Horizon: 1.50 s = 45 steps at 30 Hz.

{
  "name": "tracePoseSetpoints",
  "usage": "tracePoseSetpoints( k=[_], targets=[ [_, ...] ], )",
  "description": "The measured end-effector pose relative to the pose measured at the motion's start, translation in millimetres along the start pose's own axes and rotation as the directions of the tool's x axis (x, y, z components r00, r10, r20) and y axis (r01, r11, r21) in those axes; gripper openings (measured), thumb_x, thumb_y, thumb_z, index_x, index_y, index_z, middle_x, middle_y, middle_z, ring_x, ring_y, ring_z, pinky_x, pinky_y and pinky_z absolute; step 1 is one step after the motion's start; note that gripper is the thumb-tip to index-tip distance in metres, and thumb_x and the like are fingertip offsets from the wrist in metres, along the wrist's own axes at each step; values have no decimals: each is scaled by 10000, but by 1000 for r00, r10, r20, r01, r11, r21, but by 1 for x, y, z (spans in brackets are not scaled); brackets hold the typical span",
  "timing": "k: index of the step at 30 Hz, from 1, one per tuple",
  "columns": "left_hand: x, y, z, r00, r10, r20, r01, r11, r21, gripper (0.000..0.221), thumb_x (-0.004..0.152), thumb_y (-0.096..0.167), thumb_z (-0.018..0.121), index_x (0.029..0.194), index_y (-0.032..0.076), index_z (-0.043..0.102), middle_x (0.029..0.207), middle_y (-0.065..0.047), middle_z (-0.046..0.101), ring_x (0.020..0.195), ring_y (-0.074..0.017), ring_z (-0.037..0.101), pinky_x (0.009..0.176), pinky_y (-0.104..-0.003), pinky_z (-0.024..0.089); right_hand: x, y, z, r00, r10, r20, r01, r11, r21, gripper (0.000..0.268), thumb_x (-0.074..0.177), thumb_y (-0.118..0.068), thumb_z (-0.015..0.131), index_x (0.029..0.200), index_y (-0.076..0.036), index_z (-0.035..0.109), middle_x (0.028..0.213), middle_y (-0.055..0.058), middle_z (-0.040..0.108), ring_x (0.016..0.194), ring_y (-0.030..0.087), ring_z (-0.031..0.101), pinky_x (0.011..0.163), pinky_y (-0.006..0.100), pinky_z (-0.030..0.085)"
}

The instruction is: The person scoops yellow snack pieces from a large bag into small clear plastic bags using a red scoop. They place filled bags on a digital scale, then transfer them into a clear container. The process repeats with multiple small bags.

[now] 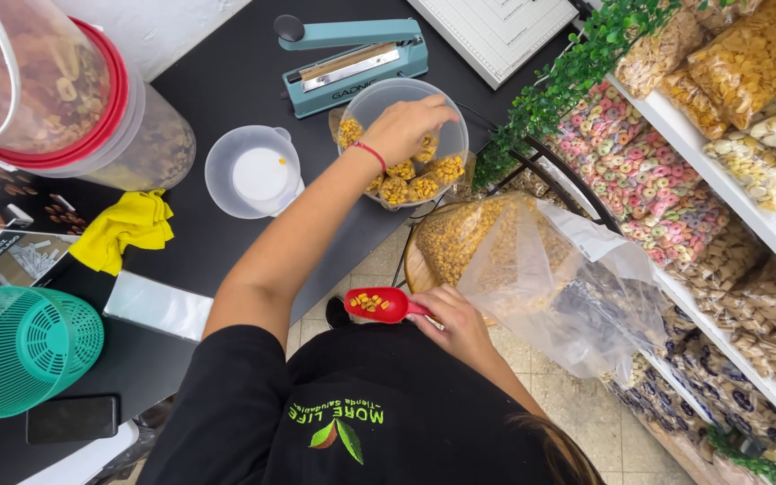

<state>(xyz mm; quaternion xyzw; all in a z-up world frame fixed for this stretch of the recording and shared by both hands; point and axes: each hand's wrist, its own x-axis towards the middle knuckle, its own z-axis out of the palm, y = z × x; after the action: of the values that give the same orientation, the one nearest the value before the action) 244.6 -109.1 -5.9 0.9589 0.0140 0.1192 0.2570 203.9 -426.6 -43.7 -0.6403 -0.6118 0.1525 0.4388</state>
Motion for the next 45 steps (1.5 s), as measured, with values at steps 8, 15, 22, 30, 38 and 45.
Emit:
tracePoseSetpoints(
  k=[8, 15, 22, 30, 38, 45],
  targets=[
    [30, -40, 7, 961, 79, 266, -118, 984, 136, 315, 875, -85, 636, 995, 198, 706, 952, -7, 622, 898, -375, 707, 796, -510, 594, 3, -9, -4, 998, 41, -48, -41, 999, -10, 217, 897, -140, 766, 1095, -54, 741, 930, 128, 738, 810, 361, 704, 701, 440, 587],
    [45, -46, 55, 843, 121, 524, -250, 951, 183, 254, 872, 0, 678, 888, 253, 691, 971, 57, 670, 975, -263, 722, 884, -456, 596, 3, -8, -2, 996, 49, -71, -49, 999, 7, 221, 891, -131, 776, 1094, -51, 740, 927, 138, 736, 801, 366, 701, 698, 446, 590],
    [40, -58, 52, 834, -5, 552, 8, 1000, -2, 148, 977, 156, 632, 1021, 287, 686, 956, 40, 714, 1013, -260, 713, 912, -455, 563, 2, -7, -2, 995, 93, -39, -94, 996, 0, 228, 913, -138, 762, 1120, -47, 733, 938, 131, 728, 834, 351, 700, 732, 433, 583],
    [31, -43, 10, 861, 5, 508, 144, 956, -255, 202, 1001, 71, 554, 1055, 221, 679, 967, -11, 734, 1018, -261, 728, 943, -450, 542, 1, -4, -1, 994, 89, -56, -90, 996, -7, 226, 896, -140, 779, 1104, -58, 741, 933, 123, 734, 829, 342, 698, 728, 416, 581],
    [39, -48, -4, 853, 69, 518, 238, 832, -502, 270, 1038, -10, 290, 1123, 144, 494, 959, -61, 547, 954, -273, 764, 926, -420, 561, 0, -3, 3, 991, 85, -103, -88, 996, -22, 212, 890, -143, 780, 1076, -48, 744, 923, 126, 743, 814, 346, 698, 707, 425, 579],
    [55, -27, -9, 753, 30, 657, 182, 950, -253, 299, 1001, -1, 294, 1137, 237, 412, 988, -37, 525, 838, -165, 777, 926, -375, 529, 4, -9, -4, 992, 76, -97, -77, 997, -16, 199, 914, -134, 765, 1083, -34, 729, 926, 129, 724, 804, 360, 690, 703, 423, 578]
  ],
)
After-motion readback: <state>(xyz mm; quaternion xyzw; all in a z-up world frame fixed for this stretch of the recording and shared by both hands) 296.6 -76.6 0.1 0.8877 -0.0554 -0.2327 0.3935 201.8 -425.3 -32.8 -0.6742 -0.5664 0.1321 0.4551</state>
